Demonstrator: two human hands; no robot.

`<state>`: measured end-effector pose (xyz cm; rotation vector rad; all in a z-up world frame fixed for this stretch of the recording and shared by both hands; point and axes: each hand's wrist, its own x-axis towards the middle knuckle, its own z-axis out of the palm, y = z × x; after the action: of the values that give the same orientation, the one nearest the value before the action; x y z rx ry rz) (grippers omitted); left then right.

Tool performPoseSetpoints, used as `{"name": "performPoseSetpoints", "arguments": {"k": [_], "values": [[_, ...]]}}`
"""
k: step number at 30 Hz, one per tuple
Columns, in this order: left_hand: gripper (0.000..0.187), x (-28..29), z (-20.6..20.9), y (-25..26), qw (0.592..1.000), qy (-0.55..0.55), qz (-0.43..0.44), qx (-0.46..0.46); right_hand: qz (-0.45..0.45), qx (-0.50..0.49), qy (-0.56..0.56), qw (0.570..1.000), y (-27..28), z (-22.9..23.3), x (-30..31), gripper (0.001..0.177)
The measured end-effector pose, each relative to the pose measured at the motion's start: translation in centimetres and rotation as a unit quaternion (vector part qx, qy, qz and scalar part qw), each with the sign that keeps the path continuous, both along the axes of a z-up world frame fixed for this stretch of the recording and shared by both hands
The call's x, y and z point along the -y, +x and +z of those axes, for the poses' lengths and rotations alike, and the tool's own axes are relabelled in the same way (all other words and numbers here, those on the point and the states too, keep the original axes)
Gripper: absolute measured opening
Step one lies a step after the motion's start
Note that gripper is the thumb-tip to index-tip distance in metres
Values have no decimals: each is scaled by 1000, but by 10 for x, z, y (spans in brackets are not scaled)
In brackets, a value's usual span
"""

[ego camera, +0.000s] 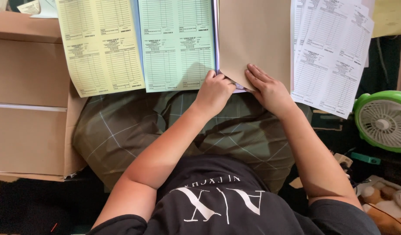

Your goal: The person sorts and packs stacks of colored documents into a cardboard box while sitting on the floor.

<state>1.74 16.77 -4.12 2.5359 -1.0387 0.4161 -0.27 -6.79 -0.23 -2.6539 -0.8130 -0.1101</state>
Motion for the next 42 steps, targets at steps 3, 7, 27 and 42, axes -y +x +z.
{"name": "performPoseSetpoints", "arguments": {"k": [3,7,27,42], "values": [[12,-5,-14,5,998,-61,-23,18,-19,10,-6,1000,-6,11,-12,53],[9,-6,51,-4,994,-106,-7,27,-18,59,16,998,-10,15,-21,54],[26,-224,38,9,997,38,59,12,-12,157,7,988,62,-3,-231,26],[27,-240,36,7,995,-33,36,82,-6,62,-45,997,29,-9,-232,46]]}}
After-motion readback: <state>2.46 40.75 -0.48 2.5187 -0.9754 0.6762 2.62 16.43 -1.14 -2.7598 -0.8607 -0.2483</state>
